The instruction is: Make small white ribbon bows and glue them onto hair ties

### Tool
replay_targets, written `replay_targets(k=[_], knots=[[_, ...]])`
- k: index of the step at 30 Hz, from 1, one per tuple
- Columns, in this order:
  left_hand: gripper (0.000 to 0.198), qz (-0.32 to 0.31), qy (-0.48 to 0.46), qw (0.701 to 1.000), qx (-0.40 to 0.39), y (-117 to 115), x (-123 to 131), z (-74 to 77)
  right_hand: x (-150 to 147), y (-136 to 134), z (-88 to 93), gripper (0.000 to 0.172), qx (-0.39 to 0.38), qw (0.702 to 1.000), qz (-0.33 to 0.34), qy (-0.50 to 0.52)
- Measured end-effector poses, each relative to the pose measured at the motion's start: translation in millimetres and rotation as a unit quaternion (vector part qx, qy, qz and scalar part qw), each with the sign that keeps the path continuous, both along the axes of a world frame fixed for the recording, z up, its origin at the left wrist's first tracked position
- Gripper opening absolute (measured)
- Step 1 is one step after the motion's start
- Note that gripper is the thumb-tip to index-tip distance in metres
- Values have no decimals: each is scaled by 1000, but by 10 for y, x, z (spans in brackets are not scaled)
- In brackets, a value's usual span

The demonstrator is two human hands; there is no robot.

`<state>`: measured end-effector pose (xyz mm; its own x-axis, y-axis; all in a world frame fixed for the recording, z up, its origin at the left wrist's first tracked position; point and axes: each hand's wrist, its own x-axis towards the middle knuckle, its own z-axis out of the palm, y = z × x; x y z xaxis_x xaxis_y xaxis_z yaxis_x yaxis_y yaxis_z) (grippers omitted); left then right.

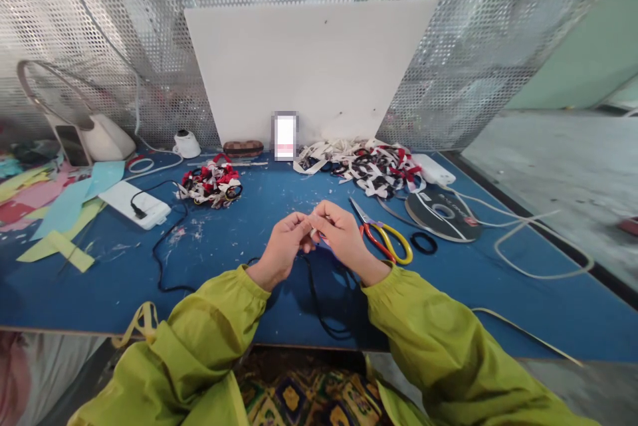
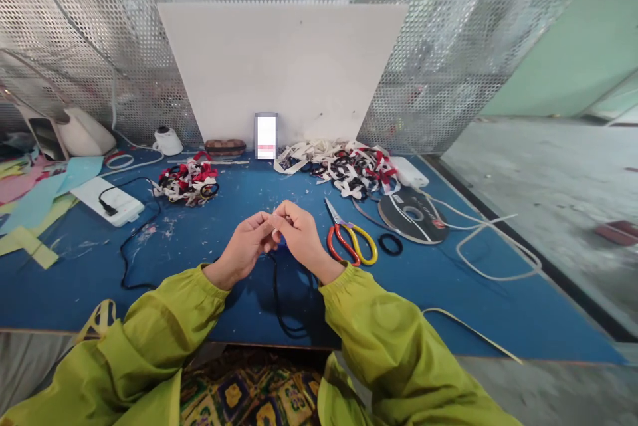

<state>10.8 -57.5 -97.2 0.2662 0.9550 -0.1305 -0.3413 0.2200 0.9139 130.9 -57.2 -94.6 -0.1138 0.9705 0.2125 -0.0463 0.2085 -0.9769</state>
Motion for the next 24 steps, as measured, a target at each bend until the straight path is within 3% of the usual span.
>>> replay_targets(k=[5, 11, 16, 19, 22, 24], knots=[[29, 30, 82, 991, 100, 1, 15, -13, -57, 49, -35, 33, -134, 968, -5, 213], [20, 49, 174, 967, 177, -19, 6, -65, -34, 123, -106, 36, -182, 958, 14, 223], [14, 47, 220, 955, 195, -12, -29, -100, -40, 61, -80, 34, -166, 964, 7, 209], [14, 61, 187, 965, 172, 7, -26, -82, -64, 24, -48, 31, -146, 969, 3, 201], [19, 89, 86, 985, 122, 30, -24, -33, -79, 17, -32, 19, -130, 964, 41, 226], [20, 99, 18, 991, 86, 40, -34, 7, -77, 30, -41, 22, -125, 959, 48, 250]])
